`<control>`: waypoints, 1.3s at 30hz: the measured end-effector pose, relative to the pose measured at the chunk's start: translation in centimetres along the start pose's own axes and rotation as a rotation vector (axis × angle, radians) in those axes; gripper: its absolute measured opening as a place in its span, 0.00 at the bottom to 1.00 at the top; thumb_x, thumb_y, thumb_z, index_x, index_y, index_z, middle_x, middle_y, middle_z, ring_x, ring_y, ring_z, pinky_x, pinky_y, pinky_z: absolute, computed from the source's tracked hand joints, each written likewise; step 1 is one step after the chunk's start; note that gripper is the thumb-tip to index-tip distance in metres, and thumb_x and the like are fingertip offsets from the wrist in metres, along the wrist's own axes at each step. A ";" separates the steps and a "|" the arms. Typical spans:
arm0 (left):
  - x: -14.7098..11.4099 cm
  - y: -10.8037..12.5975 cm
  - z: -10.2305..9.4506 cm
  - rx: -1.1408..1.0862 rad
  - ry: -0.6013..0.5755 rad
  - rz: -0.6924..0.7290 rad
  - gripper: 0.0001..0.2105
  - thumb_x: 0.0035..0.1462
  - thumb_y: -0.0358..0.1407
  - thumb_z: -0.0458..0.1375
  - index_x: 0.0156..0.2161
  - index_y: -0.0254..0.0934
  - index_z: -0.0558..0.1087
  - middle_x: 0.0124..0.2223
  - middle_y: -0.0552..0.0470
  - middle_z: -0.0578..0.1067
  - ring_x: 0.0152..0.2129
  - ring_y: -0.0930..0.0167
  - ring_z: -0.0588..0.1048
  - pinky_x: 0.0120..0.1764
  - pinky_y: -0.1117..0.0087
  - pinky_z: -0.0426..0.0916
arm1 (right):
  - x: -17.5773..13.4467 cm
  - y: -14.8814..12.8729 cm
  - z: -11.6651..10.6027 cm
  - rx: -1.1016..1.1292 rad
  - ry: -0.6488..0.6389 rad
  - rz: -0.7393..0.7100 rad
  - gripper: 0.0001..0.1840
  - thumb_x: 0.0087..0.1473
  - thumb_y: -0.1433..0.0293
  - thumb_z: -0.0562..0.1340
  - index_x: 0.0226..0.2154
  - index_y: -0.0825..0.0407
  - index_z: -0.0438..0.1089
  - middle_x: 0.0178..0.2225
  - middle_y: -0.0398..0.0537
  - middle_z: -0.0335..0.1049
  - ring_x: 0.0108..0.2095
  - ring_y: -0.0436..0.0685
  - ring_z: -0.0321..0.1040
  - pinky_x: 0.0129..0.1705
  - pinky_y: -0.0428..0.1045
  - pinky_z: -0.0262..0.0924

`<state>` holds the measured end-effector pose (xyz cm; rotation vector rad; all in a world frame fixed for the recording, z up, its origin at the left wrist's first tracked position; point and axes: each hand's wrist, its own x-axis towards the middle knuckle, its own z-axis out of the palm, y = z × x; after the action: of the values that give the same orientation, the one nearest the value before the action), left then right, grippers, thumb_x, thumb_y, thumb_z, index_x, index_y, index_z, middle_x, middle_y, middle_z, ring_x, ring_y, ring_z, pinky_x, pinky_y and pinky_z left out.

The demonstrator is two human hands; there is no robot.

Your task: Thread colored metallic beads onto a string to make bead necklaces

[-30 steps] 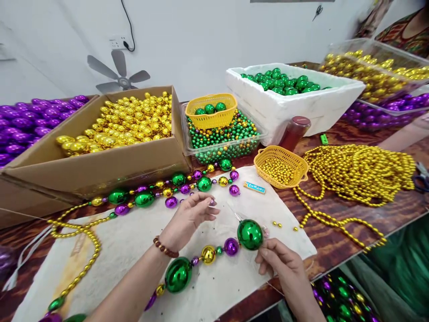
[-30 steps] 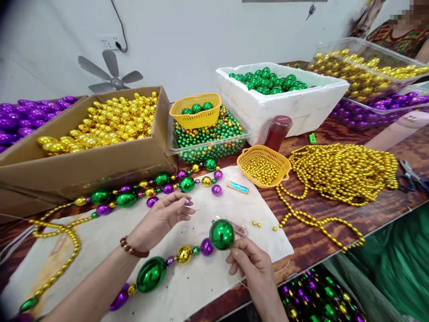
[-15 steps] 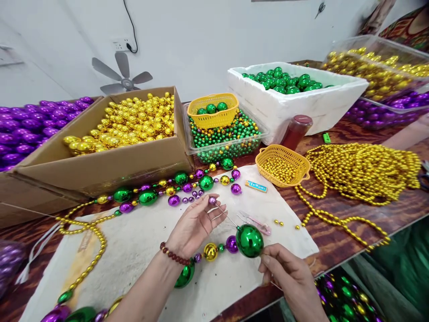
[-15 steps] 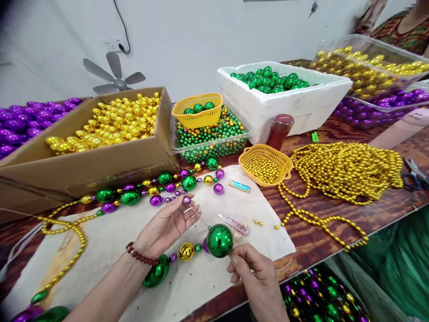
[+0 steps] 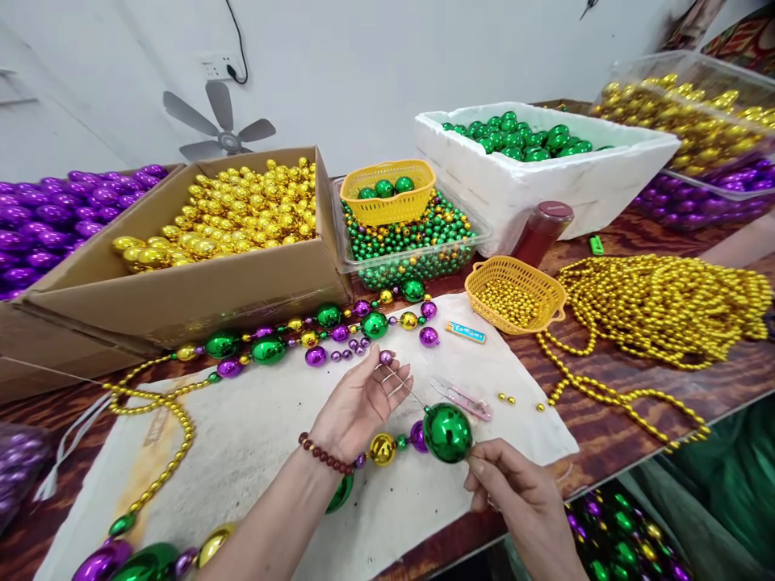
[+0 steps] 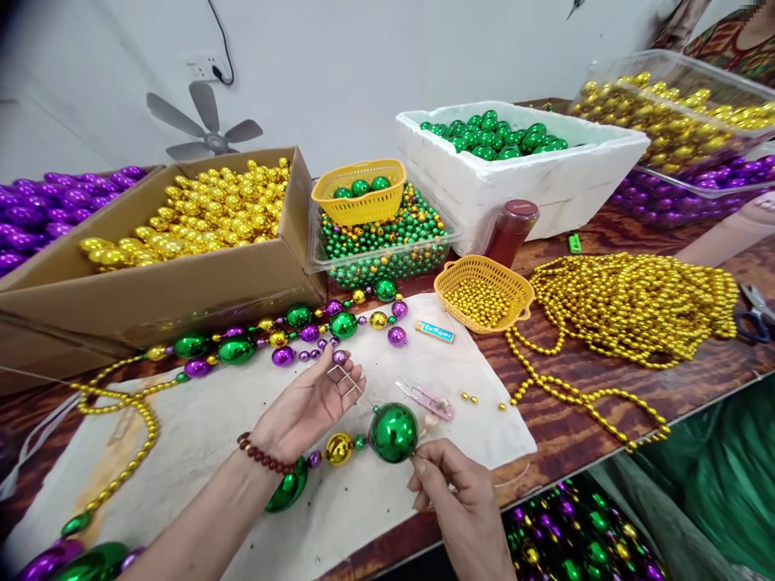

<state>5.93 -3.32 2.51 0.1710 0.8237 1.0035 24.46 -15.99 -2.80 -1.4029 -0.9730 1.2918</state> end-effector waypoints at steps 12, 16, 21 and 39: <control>0.0 -0.5 -0.1 0.002 -0.026 0.046 0.07 0.59 0.33 0.60 0.42 0.33 0.74 0.34 0.50 0.77 0.34 0.70 0.78 0.45 0.65 0.73 | 0.1 0.2 0.5 0.024 0.057 0.014 0.16 0.56 0.58 0.63 0.26 0.52 0.72 0.22 0.44 0.70 0.20 0.51 0.64 0.24 0.44 0.57; 0.1 -0.7 -0.1 -0.003 -0.010 0.062 0.05 0.58 0.32 0.61 0.39 0.33 0.74 0.36 0.49 0.77 0.37 0.69 0.78 0.47 0.65 0.72 | 0.1 0.6 0.7 0.068 0.064 0.022 0.15 0.57 0.59 0.62 0.26 0.52 0.71 0.22 0.44 0.70 0.21 0.49 0.63 0.25 0.43 0.57; -0.1 -1.8 0.2 0.109 -0.045 0.200 0.09 0.55 0.34 0.63 0.41 0.35 0.74 0.38 0.50 0.77 0.38 0.67 0.77 0.48 0.63 0.70 | 0.7 0.7 1.1 0.145 0.059 0.061 0.14 0.56 0.59 0.63 0.29 0.53 0.71 0.23 0.44 0.70 0.20 0.49 0.63 0.23 0.43 0.56; 3.5 -6.2 7.7 0.495 -0.118 0.633 0.06 0.57 0.38 0.59 0.36 0.37 0.74 0.27 0.56 0.73 0.25 0.74 0.72 0.30 0.75 0.65 | 4.1 -3.0 -0.3 0.060 0.000 -0.149 0.11 0.58 0.62 0.61 0.35 0.53 0.73 0.25 0.41 0.71 0.20 0.49 0.66 0.24 0.44 0.61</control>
<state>16.36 -2.19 2.95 0.9522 0.9182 1.3423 25.37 -11.40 -0.82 -1.2606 -1.0112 1.2004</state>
